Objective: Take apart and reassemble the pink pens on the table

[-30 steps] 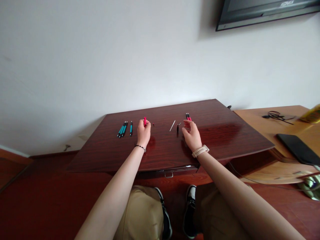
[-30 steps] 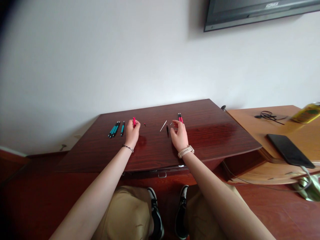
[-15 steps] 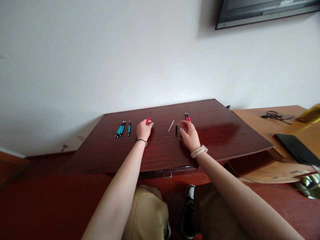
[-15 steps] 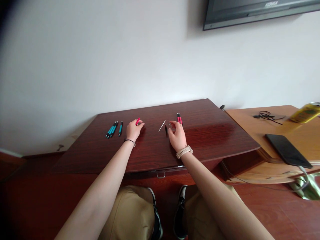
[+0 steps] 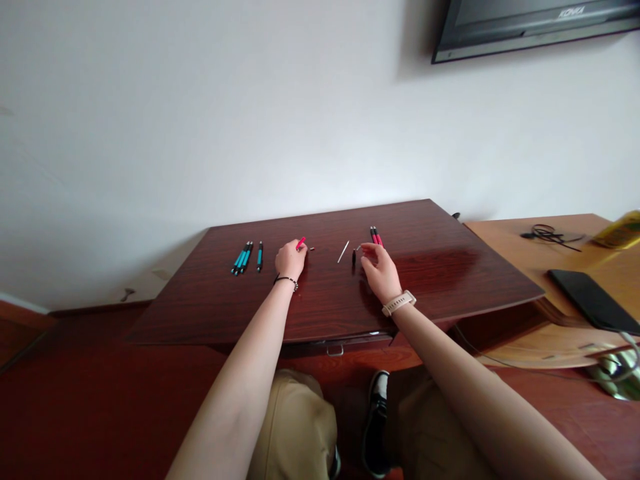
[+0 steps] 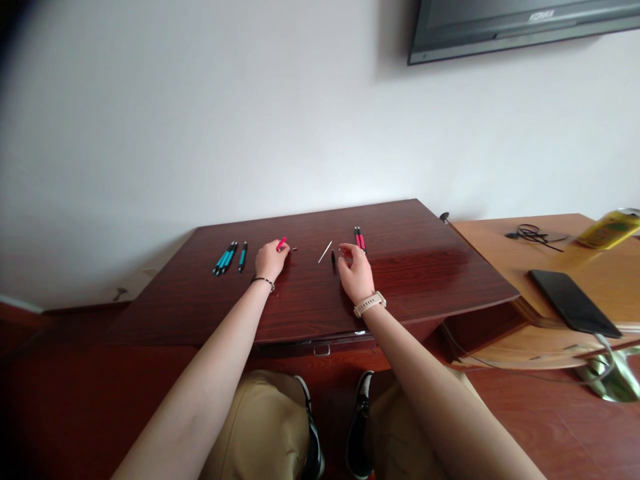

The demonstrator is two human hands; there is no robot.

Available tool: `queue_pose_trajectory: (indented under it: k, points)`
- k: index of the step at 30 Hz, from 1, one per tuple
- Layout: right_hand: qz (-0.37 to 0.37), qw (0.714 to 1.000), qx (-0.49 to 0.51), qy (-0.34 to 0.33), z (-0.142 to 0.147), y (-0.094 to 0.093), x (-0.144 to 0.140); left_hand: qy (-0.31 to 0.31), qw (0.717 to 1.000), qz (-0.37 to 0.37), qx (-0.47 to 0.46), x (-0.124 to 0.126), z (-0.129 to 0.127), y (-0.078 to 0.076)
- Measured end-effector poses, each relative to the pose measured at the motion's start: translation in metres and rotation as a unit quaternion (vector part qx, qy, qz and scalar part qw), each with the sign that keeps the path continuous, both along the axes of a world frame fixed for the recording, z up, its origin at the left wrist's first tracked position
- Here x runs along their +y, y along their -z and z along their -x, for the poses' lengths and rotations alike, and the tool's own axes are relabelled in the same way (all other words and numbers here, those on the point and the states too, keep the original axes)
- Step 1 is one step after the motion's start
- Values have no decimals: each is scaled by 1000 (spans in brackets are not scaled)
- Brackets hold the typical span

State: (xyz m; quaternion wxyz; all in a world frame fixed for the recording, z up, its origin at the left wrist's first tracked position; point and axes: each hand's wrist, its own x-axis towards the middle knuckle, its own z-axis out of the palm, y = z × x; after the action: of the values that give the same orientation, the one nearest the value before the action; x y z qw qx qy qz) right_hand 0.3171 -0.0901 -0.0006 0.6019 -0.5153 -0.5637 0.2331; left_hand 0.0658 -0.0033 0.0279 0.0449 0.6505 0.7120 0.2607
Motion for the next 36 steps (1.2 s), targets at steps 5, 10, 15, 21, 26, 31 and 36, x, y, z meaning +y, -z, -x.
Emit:
queue_pose_trajectory:
  k: [5, 10, 15, 21, 26, 31, 36]
  points:
    - [2, 1000, 1, -2, 0, -1, 0, 14, 1000, -9, -8, -1, -2, 1]
    - [5, 1000, 3, -8, 1, -2, -1, 114, 993, -16, -4, -3, -6, 2]
    - [3, 1000, 7, -12, 2, -2, -1, 156, 986, -29, -46, -8, -9, 3]
    - [1, 1000, 11, -20, 2, -1, 0, 186, 981, -24, -48, -16, -18, 4]
    - [5, 1000, 12, -25, 2, 0, 0, 184, 982, -18, -23, -19, -22, 6]
    - [5, 1000, 15, -22, 2, 0, 0, 187, 982, -18, -18, -20, -21, 6]
    - [7, 1000, 13, -20, 2, -1, 0, 185, 983, -8, 8, -23, -22, 6]
